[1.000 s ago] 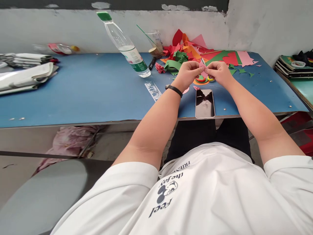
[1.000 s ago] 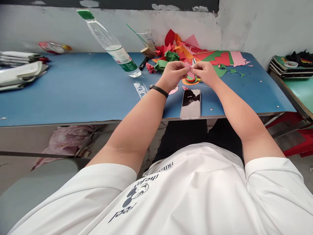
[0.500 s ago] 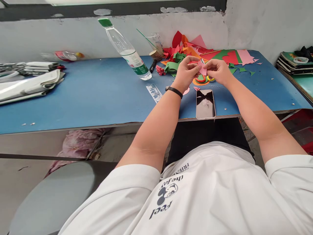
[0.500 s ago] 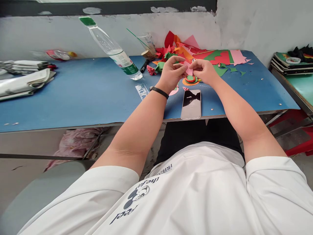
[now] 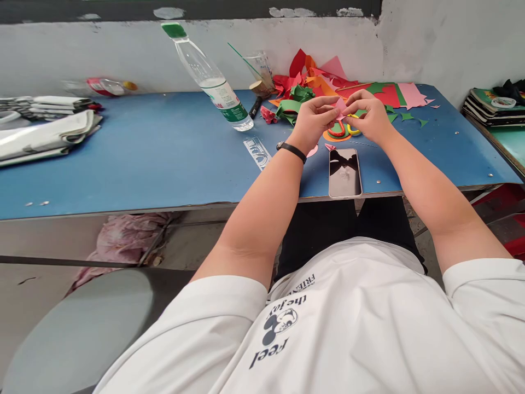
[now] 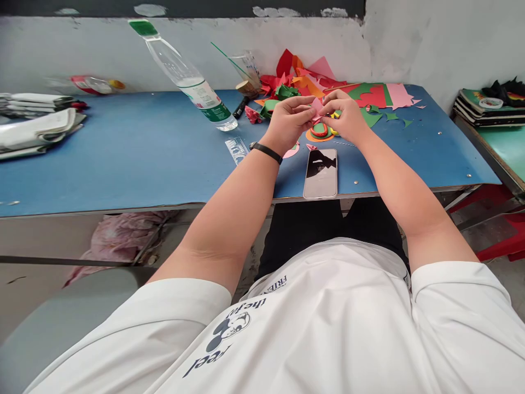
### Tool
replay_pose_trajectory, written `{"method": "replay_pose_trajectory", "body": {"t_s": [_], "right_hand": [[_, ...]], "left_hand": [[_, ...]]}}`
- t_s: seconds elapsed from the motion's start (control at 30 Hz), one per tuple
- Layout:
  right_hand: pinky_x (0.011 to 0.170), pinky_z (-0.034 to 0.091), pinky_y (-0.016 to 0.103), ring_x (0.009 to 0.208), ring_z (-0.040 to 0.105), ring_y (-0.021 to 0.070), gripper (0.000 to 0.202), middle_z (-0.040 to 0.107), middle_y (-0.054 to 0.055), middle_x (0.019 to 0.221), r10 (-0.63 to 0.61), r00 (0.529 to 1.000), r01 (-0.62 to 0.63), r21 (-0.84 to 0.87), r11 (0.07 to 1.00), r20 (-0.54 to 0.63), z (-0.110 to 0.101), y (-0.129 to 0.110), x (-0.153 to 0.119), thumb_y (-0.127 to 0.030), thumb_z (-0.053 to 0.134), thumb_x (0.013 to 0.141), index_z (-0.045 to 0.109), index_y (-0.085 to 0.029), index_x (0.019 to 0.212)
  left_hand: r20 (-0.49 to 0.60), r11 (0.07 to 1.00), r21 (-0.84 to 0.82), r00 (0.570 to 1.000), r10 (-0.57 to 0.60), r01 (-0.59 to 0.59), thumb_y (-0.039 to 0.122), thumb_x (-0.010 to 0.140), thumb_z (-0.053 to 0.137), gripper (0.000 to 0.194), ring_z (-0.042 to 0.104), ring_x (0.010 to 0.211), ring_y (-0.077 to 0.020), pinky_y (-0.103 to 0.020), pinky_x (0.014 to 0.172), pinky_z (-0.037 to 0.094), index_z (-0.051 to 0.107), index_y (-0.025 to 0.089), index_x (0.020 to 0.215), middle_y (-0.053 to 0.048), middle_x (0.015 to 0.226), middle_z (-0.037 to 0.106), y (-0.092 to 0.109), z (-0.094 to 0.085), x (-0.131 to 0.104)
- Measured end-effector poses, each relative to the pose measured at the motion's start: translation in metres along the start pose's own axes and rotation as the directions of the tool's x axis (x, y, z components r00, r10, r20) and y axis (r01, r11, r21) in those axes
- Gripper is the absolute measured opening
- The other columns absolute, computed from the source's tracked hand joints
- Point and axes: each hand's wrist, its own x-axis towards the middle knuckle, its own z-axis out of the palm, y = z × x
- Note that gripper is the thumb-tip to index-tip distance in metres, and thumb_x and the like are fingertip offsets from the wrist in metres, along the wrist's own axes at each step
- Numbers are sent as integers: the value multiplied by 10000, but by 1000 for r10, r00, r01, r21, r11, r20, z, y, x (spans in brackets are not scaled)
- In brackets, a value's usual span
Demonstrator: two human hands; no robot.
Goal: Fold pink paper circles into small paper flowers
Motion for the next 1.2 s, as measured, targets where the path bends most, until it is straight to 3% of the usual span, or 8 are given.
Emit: {"method": "replay_pose_trajectory", "body": {"t_s": [0.13, 0.3, 0.43, 0.7, 0.87, 0.93, 1.07, 1.2], "right_hand": [[1164, 664, 549, 1283, 762, 340, 611, 843, 164, 1279, 0, 1000, 0, 12, 1000, -7, 4, 6, 3, -829, 1101, 955, 818, -289, 909], [999, 726, 523, 1219, 817, 373, 608, 853, 134, 1161, 53, 996, -51, 35, 998, -70, 4, -9, -1, -736, 1121, 974, 706, -318, 824], [1005, 734, 534, 1209, 831, 389, 614, 854, 119, 1121, 82, 994, -79, 47, 996, -70, 2, -18, -2, -671, 1167, 935, 679, -318, 815], [978, 648, 486, 925, 711, 226, 756, 848, 47, 967, 127, 992, -123, 147, 982, -21, 7, -13, 0, -908, 1160, 791, 696, -315, 851], [903, 601, 489, 900, 701, 219, 832, 860, 64, 907, 165, 986, -164, 110, 980, -4, 8, -2, 5, -996, 1156, 671, 712, -308, 823], [903, 617, 480, 874, 709, 212, 760, 865, 50, 901, 184, 983, -183, 109, 977, 2, 6, -1, 6, -897, 1199, 745, 761, -287, 860], [892, 659, 475, 849, 760, 242, 434, 854, 25, 887, 225, 974, -219, 117, 969, -38, 5, -9, 3, -456, 1212, 994, 835, -260, 905], [941, 699, 471, 936, 832, 273, 423, 868, 32, 932, 254, 965, -242, 152, 958, -70, 6, -18, 0, -164, 1155, 1032, 777, -271, 875]], "left_hand": [[14, 1000, 7, 1000, 0, 0, 312, 995, 1117, 307, 916, 1182, -279, -371, 982, 765, 846, 251, 1126, -49, 1062, 835, 11, 1, -8], [77, 997, 70, 997, -19, 13, 414, 936, 1226, 495, 906, 1198, -314, -409, 1021, 760, 775, 243, 1048, -44, 1041, 794, 25, 5, -17], [103, 998, 55, 995, -16, 10, 284, 896, 1233, 530, 898, 1131, -271, -379, 1046, 722, 721, 240, 1031, -21, 994, 797, 27, 8, -18], [-1, 998, 68, 1000, -13, 13, 83, 940, 1064, 416, 912, 1134, -275, -377, 1031, 698, 718, 279, 1062, 19, 889, 792, 38, 15, -23], [34, 994, 106, 999, -5, 1, 100, 920, 1083, 411, 909, 1123, -291, -411, 1068, 709, 725, 275, 1022, 12, 859, 784, 37, 16, -24], [38, 992, 124, 999, 25, -29, 141, 934, 1097, 400, 897, 1086, -282, -405, 1055, 715, 717, 265, 950, 6, 834, 767, 34, 16, -21], [-27, 971, 212, 993, 115, -107, 193, 925, 1136, 502, 856, 984, -278, -374, 895, 699, 660, 255, 777, 11, 736, 688, 28, 14, -14], [-48, 965, 234, 990, 131, -116, 146, 967, 1114, 492, 803, 864, -229, -376, 787, 613, 679, 236, 755, 18, 712, 678, 29, 14, -14]]}}
